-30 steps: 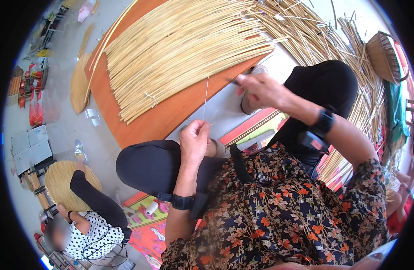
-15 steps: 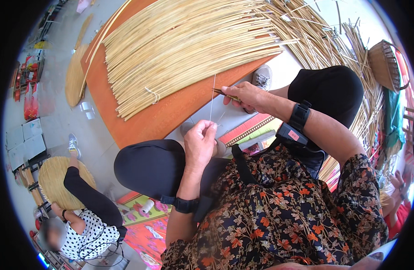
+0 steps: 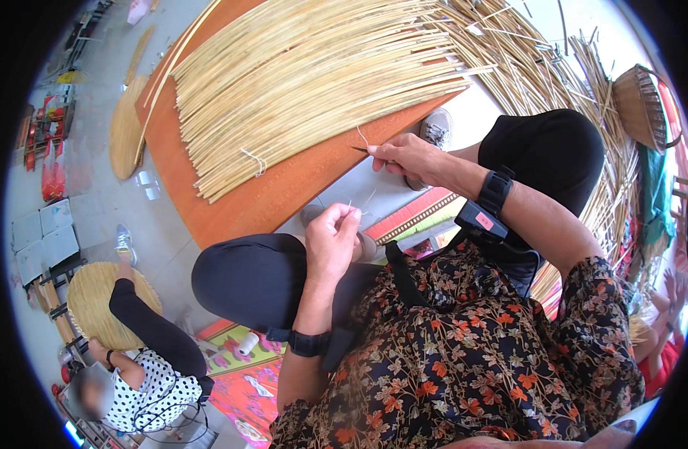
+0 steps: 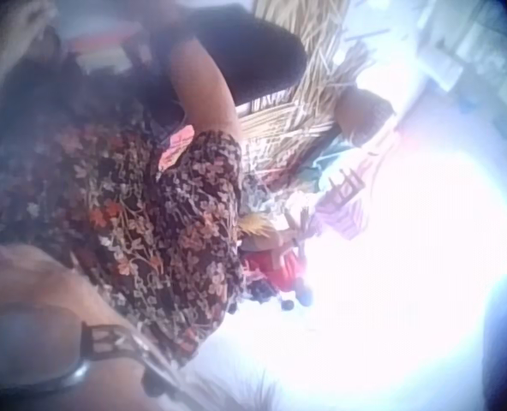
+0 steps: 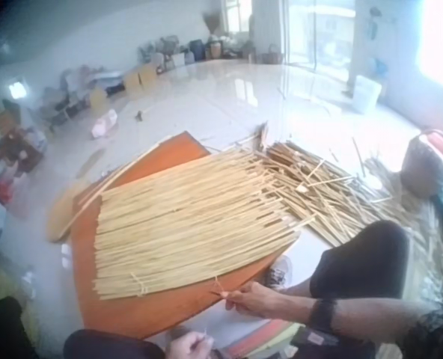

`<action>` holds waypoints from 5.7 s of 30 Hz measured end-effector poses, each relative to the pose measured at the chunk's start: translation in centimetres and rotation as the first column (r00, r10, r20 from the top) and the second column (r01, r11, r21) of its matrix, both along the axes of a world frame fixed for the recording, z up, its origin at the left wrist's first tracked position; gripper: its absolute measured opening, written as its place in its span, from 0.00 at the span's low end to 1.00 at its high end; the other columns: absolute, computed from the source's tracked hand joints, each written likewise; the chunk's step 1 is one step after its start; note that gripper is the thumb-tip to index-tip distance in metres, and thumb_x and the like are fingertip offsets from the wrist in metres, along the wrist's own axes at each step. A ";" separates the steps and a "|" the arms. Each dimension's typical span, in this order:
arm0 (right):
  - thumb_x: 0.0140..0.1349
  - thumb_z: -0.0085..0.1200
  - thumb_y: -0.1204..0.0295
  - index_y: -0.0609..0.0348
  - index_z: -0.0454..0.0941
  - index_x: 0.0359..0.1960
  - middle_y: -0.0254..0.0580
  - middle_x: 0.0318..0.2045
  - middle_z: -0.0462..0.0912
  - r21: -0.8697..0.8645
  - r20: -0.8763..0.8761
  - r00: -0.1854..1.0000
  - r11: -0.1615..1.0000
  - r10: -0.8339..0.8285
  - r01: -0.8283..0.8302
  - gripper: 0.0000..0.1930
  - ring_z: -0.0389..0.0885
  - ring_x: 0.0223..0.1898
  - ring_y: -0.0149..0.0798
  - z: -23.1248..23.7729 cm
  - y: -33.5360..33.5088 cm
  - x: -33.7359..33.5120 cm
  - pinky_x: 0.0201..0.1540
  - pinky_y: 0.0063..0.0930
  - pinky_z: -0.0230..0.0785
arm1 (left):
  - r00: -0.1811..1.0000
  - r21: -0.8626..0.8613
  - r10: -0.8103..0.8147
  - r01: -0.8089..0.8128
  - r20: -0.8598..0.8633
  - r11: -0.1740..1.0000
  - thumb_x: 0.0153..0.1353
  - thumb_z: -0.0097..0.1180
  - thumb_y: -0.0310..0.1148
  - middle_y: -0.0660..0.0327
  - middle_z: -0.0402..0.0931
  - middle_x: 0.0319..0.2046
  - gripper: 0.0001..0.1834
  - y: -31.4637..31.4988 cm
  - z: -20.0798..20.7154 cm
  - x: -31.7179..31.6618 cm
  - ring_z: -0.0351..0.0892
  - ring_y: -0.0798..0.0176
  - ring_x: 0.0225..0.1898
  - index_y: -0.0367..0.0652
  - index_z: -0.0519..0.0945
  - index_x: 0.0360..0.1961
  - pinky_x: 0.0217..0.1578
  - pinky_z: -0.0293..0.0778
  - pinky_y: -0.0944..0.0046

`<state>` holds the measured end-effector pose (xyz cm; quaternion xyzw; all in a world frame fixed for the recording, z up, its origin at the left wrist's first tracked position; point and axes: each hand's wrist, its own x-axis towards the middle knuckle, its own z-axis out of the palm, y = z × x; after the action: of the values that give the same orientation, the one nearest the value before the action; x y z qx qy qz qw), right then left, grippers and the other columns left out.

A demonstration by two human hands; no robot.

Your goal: The person sits on the floor and weaves thin bamboo strips together using a white string. They tie knots to secure the strips and adjust the alignment of the bundle.

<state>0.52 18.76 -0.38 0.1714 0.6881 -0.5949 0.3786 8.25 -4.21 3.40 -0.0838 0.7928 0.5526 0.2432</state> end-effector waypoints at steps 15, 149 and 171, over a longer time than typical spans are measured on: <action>0.79 0.42 0.52 0.62 0.79 0.48 0.24 0.22 0.66 -0.112 -0.613 0.745 0.963 -0.262 0.246 0.23 0.59 0.20 0.18 14.8 4.6 4.4 0.23 0.15 0.51 | 0.868 -0.312 0.096 -0.276 -0.488 0.909 0.73 0.56 0.34 0.71 0.75 0.24 0.08 -21.8 4.8 -11.5 0.72 0.77 0.24 0.41 0.82 0.40 0.25 0.69 0.70; 0.73 0.54 0.67 0.60 0.80 0.45 0.39 0.32 0.83 0.220 -0.639 0.764 0.973 0.085 0.075 0.09 0.84 0.34 0.30 6.9 6.5 -9.5 0.39 0.27 0.79 | 0.769 -0.064 -0.476 0.500 -0.426 0.864 0.64 0.61 0.23 0.63 0.75 0.34 0.04 7.4 0.2 -22.4 0.77 0.70 0.32 0.34 0.79 0.33 0.36 0.76 0.68; 0.64 0.59 0.75 0.62 0.84 0.40 0.43 0.37 0.83 0.165 -0.612 0.785 0.986 0.095 0.009 0.06 0.88 0.40 0.37 5.4 5.8 -8.9 0.44 0.30 0.82 | 0.496 -0.434 -0.744 0.607 -0.448 0.666 0.57 0.69 0.30 0.59 0.76 0.41 0.13 7.9 2.7 -21.8 0.83 0.61 0.38 0.39 0.80 0.41 0.39 0.83 0.60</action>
<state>-8.35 24.60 4.98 -0.0188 0.8229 -0.5525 0.1313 -13.52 3.74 6.12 0.3856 0.8497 0.3170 0.1701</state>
